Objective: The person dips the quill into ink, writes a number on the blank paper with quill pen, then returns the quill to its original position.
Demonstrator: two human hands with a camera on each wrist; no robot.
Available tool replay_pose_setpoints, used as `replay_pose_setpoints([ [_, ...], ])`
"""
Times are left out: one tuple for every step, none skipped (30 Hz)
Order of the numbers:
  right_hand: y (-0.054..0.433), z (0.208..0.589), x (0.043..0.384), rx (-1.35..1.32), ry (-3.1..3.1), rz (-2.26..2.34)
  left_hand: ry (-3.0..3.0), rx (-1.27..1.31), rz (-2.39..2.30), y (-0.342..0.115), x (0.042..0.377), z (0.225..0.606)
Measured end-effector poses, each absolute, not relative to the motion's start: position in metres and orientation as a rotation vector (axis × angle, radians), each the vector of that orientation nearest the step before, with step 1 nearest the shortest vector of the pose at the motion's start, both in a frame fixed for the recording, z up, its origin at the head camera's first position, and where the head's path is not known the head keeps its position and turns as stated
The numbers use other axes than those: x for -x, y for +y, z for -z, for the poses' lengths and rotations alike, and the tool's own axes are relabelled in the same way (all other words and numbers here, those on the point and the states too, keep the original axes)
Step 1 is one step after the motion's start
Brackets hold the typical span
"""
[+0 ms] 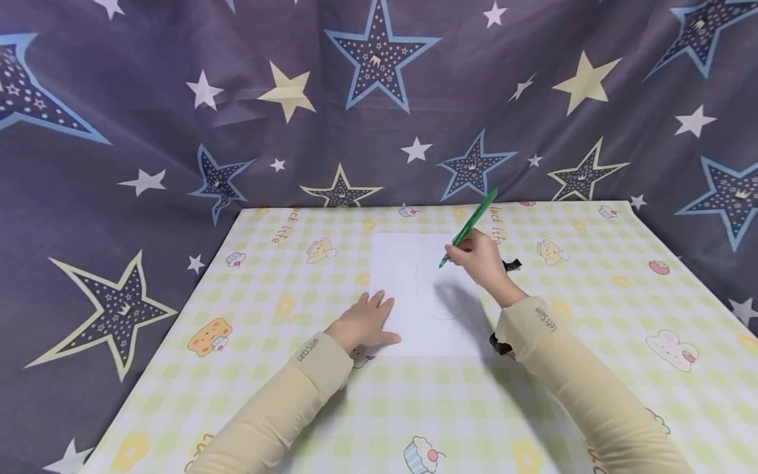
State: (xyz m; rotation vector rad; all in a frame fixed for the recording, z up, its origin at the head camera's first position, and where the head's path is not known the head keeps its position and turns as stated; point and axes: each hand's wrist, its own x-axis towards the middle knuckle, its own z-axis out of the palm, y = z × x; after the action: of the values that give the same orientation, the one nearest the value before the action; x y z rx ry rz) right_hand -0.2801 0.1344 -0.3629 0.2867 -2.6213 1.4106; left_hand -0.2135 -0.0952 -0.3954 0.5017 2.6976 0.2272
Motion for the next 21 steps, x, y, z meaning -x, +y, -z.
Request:
replay_pose_setpoints([
  [0.136, 0.362, 0.280, -0.280, -2.617, -1.418, 2.697, -0.503, -0.228, -0.095, 0.213, 0.395],
  [0.138, 0.361, 0.281, -0.278, -2.614, -1.421, 2.696, -0.503, -0.231, -0.095, 0.213, 0.395],
  [0.141, 0.361, 0.281, -0.274, -2.612, -1.427, 2.695, -0.503, -0.233, -0.096, 0.213, 0.395],
  [0.142, 0.360, 0.281, -0.268, -2.610, -1.427, 2.694, -0.502, -0.239, -0.096, 0.213, 0.396],
  [0.144, 0.359, 0.281, -0.261, -2.605, -1.432, 2.694, -0.502, -0.240, -0.096, 0.214, 0.396],
  [0.146, 0.358, 0.281, -0.254, -2.603, -1.431, 2.693, -0.502, -0.240, -0.096, 0.214, 0.396],
  [0.148, 0.357, 0.282, -0.246, -2.602, -1.435, 2.694, -0.502, -0.241, -0.096, 0.214, 0.397],
  [0.150, 0.356, 0.282, -0.239, -2.598, -1.439, 2.694, -0.501, -0.243, -0.096, 0.214, 0.397],
  [0.152, 0.356, 0.282, -0.232, -2.594, -1.446, 2.696, -0.502, -0.242, -0.096, 0.214, 0.397],
  [0.154, 0.355, 0.283, -0.224, -2.589, -1.447, 2.697, -0.503, -0.242, -0.096, 0.215, 0.398],
  [0.157, 0.355, 0.283, -0.216, -2.585, -1.452, 2.698, -0.504, -0.241, -0.096, 0.215, 0.398],
  [0.159, 0.355, 0.283, -0.207, -2.584, -1.446, 2.698, -0.505, -0.242, -0.096, 0.215, 0.398],
  [0.161, 0.354, 0.284, -0.198, -2.582, -1.438, 2.699, -0.506, -0.241, -0.096, 0.215, 0.398],
  [0.163, 0.354, 0.284, -0.192, -2.580, -1.427, 2.699, -0.507, -0.242, -0.096, 0.215, 0.398],
  [0.165, 0.355, 0.285, -0.187, -2.580, -1.409, 2.700, -0.507, -0.241, -0.096, 0.215, 0.398],
  [0.167, 0.355, 0.285, -0.182, -2.578, -1.394, 2.699, -0.507, -0.242, -0.096, 0.215, 0.398],
  [0.169, 0.355, 0.285, -0.181, -2.576, -1.380, 2.699, -0.505, -0.244, -0.096, 0.215, 0.398],
  [0.171, 0.355, 0.285, -0.179, -2.575, -1.366, 2.699, -0.505, -0.244, -0.096, 0.214, 0.398],
  [0.173, 0.356, 0.285, -0.179, -2.573, -1.361, 2.699, -0.503, -0.245, -0.096, 0.214, 0.397],
  [0.176, 0.356, 0.286, -0.178, -2.570, -1.362, 2.699, -0.502, -0.244, -0.096, 0.214, 0.397],
  [0.178, 0.356, 0.286, -0.175, -2.570, -1.358, 2.700, -0.500, -0.243, -0.096, 0.214, 0.397],
])
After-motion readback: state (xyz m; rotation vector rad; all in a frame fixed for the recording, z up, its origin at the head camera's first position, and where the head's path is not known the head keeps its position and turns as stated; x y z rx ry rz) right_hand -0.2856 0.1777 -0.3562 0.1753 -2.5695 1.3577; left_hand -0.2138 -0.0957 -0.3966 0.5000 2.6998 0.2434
